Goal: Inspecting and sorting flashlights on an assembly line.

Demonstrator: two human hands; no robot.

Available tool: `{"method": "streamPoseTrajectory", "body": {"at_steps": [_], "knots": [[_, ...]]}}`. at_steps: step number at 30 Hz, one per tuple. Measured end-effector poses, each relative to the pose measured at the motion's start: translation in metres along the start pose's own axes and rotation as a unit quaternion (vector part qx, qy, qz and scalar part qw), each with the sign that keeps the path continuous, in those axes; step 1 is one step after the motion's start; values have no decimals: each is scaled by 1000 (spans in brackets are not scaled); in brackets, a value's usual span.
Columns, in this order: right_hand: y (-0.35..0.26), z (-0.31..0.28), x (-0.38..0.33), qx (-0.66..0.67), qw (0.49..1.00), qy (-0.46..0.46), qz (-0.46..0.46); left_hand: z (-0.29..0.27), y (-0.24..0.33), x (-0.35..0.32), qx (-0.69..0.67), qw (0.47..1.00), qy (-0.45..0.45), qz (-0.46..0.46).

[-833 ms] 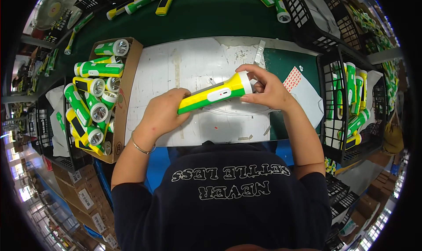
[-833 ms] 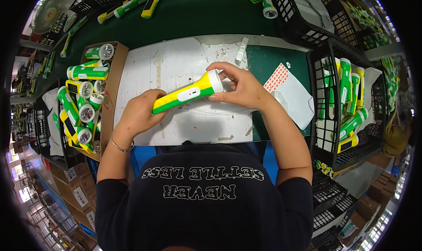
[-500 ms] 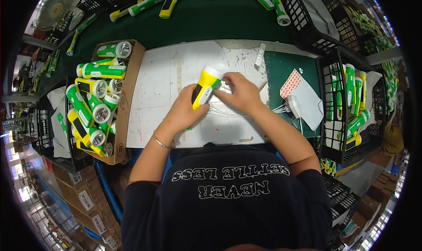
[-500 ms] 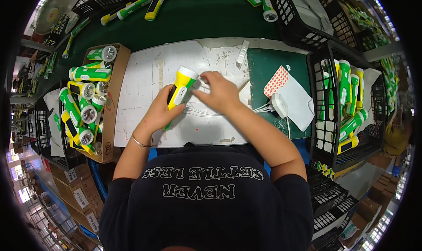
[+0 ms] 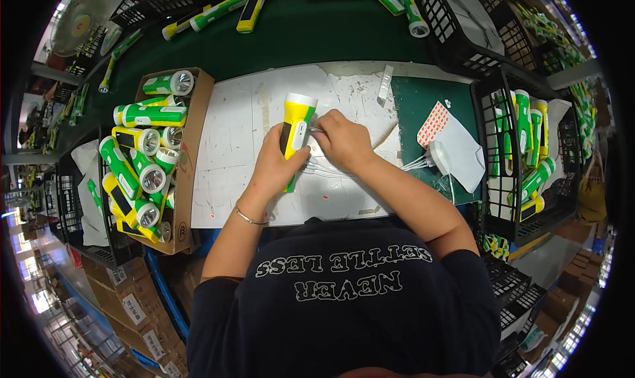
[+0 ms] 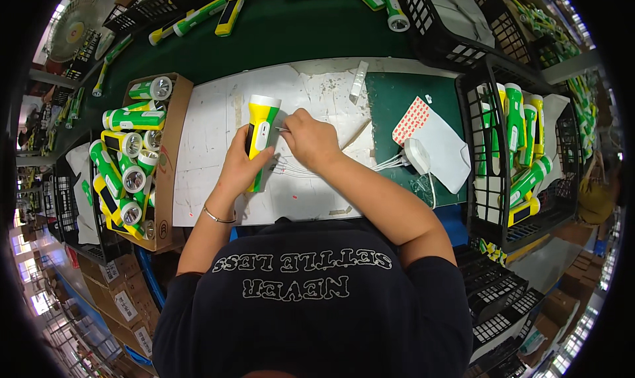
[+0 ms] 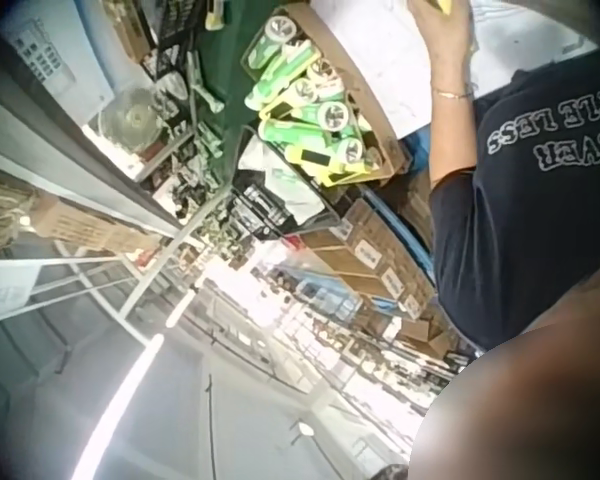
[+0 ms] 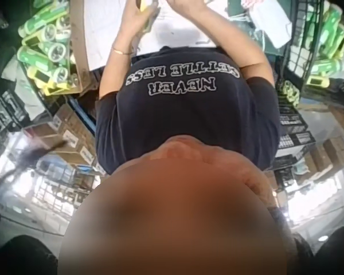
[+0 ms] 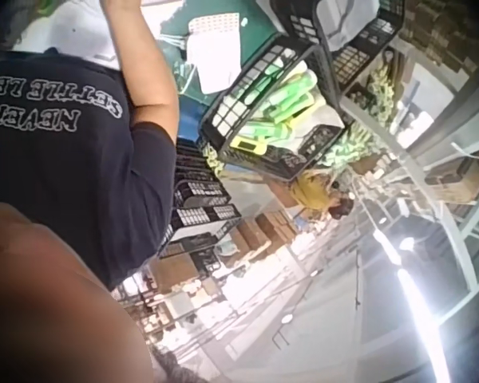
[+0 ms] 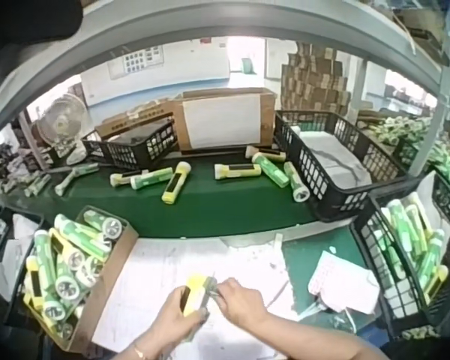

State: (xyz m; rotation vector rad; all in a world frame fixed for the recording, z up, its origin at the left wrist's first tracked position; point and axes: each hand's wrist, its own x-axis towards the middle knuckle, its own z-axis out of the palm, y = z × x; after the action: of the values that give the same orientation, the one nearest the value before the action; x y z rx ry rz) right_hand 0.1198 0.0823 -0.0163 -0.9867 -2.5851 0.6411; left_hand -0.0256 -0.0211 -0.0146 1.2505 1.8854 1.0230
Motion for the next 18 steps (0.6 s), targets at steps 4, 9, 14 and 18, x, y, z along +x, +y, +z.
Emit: {"method": "streamPoseTrajectory", "body": {"at_steps": [4,9,14,18], "knots": [[10,-13,1,337,937,-26,86,-3,0,-2,5,1000,18,-13],[18,-27,-2,507,842,-134,125,5,12,1,-14,999,-32,27],[16,-32,-4,543,813,-144,153,9,28,-3,85,994,17,73],[14,-30,-9,475,861,-94,156,10,38,-4,153,982,59,92]]}}
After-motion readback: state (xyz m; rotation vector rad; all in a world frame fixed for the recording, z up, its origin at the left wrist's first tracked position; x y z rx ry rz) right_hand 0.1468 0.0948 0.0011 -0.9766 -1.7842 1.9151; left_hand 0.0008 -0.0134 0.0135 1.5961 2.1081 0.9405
